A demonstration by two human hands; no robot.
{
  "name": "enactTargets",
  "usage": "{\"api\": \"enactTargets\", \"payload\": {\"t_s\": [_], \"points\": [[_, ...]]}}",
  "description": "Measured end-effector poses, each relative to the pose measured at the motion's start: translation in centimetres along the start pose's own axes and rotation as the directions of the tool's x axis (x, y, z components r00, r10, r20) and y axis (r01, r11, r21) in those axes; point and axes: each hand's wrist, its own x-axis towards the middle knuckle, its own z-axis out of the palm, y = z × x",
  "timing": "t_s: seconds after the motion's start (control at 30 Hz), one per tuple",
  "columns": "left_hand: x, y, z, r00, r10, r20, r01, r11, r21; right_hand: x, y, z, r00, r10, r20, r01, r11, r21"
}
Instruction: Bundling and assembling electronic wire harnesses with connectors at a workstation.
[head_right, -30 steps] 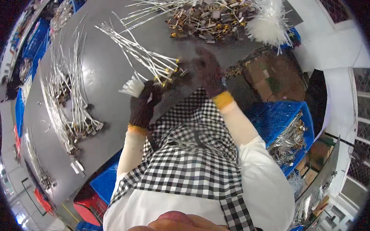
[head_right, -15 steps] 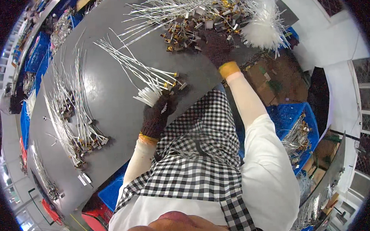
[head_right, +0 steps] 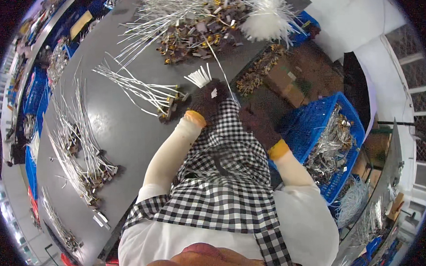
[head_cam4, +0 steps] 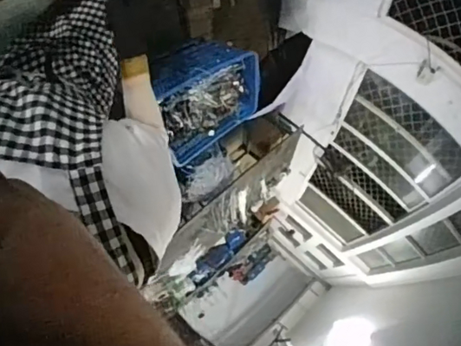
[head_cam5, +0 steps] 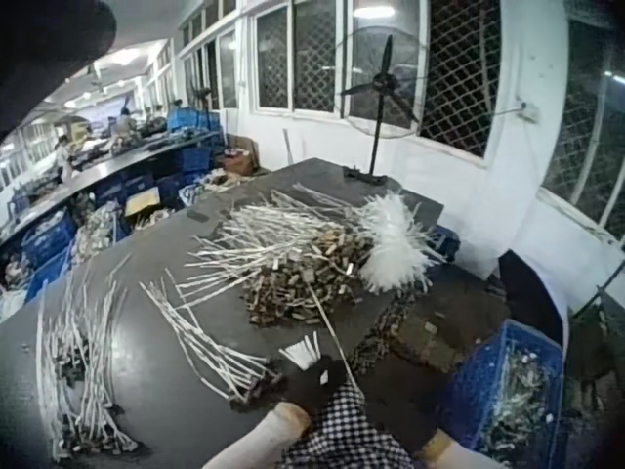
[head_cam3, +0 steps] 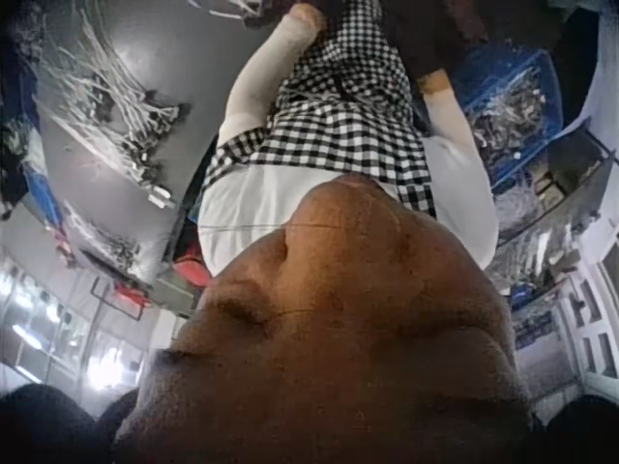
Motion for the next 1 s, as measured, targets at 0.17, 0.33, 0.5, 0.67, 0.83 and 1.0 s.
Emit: {"api": "enactTargets", "payload": {"t_s": [0.17, 0.33, 0.5, 0.67, 0.83, 1.0], "points": [[2.0, -0.6, 3.3, 0.995, -0.037, -0.088, 0.018, 0.977, -0.211, -7.4, 7.6, -5.9, 0.817, -0.481, 0.318, 0.577, 0.657, -0.486], [3.2, -4.2, 4.7, 0.971, 0.055, -0.234, -0.103, 0.975, -0.196, -18.3, 14.4, -10.6, 0.948, -0.152, 0.28, 0.29, 0.779, -0.556], [2.6, -1.7, -0.7, 0.917, -0.145, -0.372, 0.084, 0.981, -0.174, -21.3, 14.2, -9.4, 0.986, -0.006, 0.169, 0.079, 0.901, -0.426], [0.9, 0.6, -9.5, 0.865, -0.288, -0.412, 0.321, 0.947, 0.013, -18.9, 13.6, -9.0, 0.988, 0.061, 0.142, -0.028, 0.974, -0.226], [0.2, -2.5, -12.1, 0.875, -0.428, -0.224, -0.117, 0.262, -0.958, -15.9, 10.6, -7.7, 0.964, -0.021, 0.266, 0.109, 0.94, -0.323], [0.4, -1.8, -14.0, 0.863, -0.438, -0.25, -0.129, 0.287, -0.949, -16.3, 11.5, -7.8, 0.759, -0.472, 0.449, 0.649, 0.496, -0.576]]}}
